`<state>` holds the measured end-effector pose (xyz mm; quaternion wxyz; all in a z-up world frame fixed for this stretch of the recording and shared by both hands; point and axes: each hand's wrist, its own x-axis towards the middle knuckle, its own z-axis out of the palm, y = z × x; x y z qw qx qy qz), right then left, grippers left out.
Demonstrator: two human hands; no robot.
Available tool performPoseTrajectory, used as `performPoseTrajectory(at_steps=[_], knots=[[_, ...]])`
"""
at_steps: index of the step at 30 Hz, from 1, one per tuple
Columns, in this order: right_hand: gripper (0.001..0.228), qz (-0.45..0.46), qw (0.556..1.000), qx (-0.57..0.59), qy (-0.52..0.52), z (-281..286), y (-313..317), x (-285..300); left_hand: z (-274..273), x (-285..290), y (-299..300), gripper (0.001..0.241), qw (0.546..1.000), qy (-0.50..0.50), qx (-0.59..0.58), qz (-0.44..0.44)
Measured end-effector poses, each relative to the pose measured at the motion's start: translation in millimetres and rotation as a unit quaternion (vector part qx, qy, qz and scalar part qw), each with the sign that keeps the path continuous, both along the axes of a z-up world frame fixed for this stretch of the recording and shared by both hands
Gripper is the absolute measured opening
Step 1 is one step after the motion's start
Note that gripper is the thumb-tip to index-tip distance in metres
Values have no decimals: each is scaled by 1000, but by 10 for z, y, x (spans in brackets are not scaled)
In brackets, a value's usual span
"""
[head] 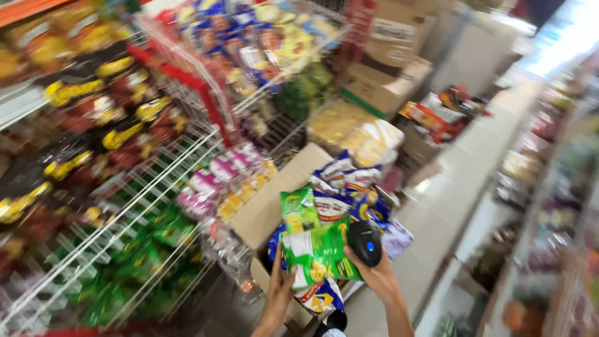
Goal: The person picks up snack bags one by one, scans the barcode on each with a handheld scanner, and places some on shelves or in a box.
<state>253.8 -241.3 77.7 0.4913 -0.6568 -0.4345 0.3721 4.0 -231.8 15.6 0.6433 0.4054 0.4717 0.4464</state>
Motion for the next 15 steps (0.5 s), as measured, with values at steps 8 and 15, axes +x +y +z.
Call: performPoseTrajectory(at_steps=[8, 15], knots=[[52, -121, 988, -48, 81, 301, -1551, -342, -808, -196, -82, 93, 949, -127, 130, -258], [95, -241, 882, 131, -382, 62, -2916, -989, -136, -315, -695, 114, 829, -46, -34, -556]])
